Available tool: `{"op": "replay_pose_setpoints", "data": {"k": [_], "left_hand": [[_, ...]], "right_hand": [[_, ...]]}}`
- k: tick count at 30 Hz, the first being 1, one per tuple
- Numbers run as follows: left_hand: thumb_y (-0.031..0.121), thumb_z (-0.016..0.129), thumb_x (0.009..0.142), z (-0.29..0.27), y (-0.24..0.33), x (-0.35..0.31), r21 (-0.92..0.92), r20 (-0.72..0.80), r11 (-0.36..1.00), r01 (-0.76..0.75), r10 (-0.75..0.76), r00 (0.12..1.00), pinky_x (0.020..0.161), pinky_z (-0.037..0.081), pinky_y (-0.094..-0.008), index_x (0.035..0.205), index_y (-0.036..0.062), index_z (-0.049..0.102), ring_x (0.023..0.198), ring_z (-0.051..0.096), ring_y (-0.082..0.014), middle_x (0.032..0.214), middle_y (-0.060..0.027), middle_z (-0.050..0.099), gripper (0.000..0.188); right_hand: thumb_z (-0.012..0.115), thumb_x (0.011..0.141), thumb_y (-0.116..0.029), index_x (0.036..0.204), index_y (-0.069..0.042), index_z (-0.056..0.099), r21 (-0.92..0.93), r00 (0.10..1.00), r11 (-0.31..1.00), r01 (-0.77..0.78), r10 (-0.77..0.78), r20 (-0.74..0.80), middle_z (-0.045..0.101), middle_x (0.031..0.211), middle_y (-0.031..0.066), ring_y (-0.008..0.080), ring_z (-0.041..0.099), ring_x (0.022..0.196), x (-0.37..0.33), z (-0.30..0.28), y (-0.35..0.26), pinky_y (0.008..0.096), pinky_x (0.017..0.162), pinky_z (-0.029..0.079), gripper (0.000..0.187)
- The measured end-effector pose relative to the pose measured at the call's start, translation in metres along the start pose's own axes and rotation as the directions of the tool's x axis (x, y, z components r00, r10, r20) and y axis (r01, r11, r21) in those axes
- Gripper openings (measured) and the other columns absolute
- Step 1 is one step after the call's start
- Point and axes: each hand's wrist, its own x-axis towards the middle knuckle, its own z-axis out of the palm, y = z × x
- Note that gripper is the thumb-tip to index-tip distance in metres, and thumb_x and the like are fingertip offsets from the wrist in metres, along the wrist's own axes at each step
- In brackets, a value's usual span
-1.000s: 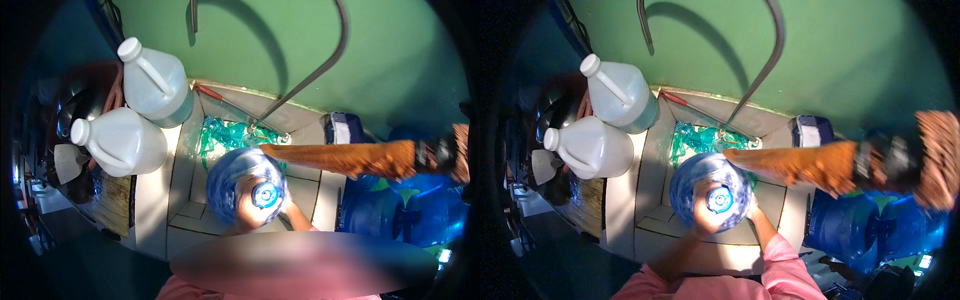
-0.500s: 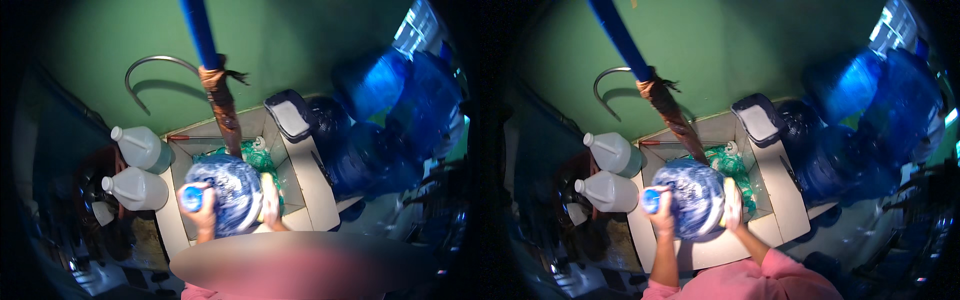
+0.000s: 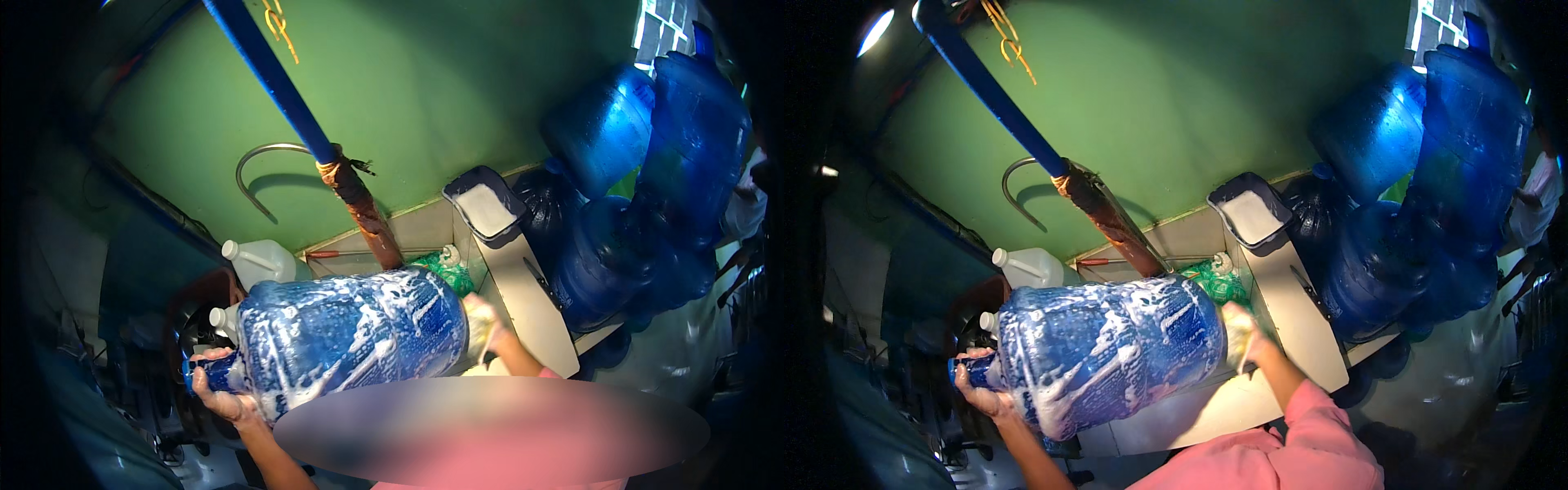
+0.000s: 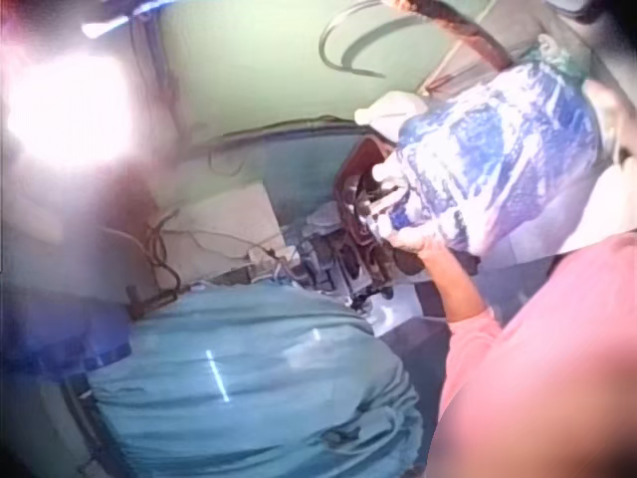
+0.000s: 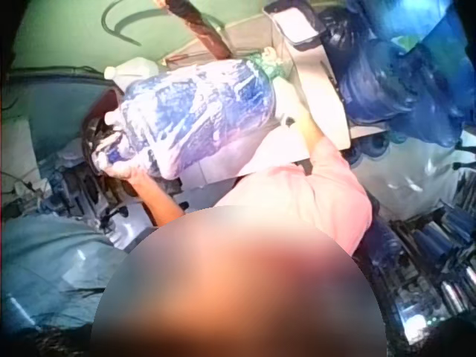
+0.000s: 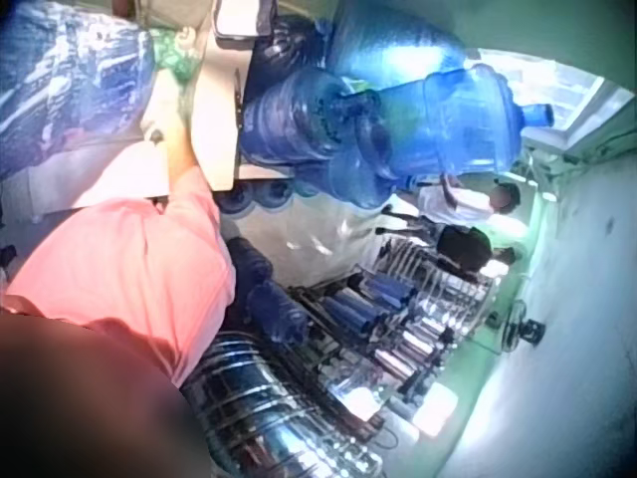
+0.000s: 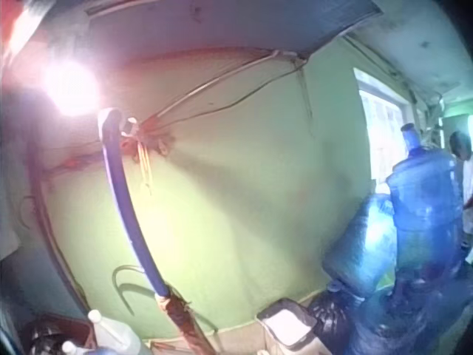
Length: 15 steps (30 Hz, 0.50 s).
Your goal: The person scrubs the interior of large blue water containers with a brush, rinses them under a tap, and places them aside. The process is repeated for multiple containers in a small room with green walls and stacked water jugs.
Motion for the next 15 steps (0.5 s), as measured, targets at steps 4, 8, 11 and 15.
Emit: {"op": "replay_pose_setpoints", "data": {"k": [4,8,11,15], "left_hand": [[0.024,0.065,0.084,0.014,-0.054,-0.028,0.113,-0.061,0.993,0.020,-0.013,0.998,0.091,0.050,-0.0393,0.109,0.0046,0.056,0.091,0.063,-0.0220,0.094,-0.0093,0.065,0.033],[-0.009,0.073,0.079,0.050,-0.163,-0.061,0.263,-0.001,0.965,-0.017,0.018,1.000,0.088,0.051,-0.0322,0.108,0.0031,0.057,0.089,0.064,-0.0161,0.093,-0.0070,0.067,0.036],[0.006,0.083,0.076,0.065,-0.233,-0.083,0.536,0.046,0.843,-0.046,0.025,0.999,0.082,0.052,-0.0288,0.101,0.0068,0.060,0.086,0.062,-0.0125,0.093,-0.0030,0.065,0.034],[0.019,0.091,0.067,0.077,-0.298,-0.101,0.506,0.212,0.860,-0.069,-0.047,0.976,0.082,0.052,-0.0339,0.103,0.0040,0.062,0.087,0.062,-0.0188,0.094,-0.0082,0.064,0.049]], "right_hand": [[0.053,0.098,-0.043,0.141,-0.004,0.051,-0.556,0.736,0.687,0.468,-0.651,-0.184,0.063,0.132,0.0139,0.0243,0.064,0.114,0.015,0.022,-0.106,0.0372,0.100,0.051,0.058],[0.061,0.088,-0.060,0.151,-0.003,0.036,-0.712,0.601,-0.678,-0.181,-0.650,0.466,0.038,0.155,0.0207,0.0342,0.027,0.149,0.086,0.080,-0.190,0.0525,0.121,0.018,0.089],[0.070,0.078,-0.067,0.153,-0.003,0.032,-0.610,0.785,-0.790,-0.050,-0.409,0.465,0.026,0.160,0.0241,0.0365,0.015,0.152,0.103,0.103,-0.158,0.0521,0.123,0.010,0.105],[0.077,0.073,-0.065,0.131,0.002,0.054,-0.990,0.996,-0.139,0.001,-0.087,0.013,0.051,0.133,0.0175,0.0253,0.048,0.124,0.125,0.108,-0.056,0.0371,0.108,0.038,0.092]]}}
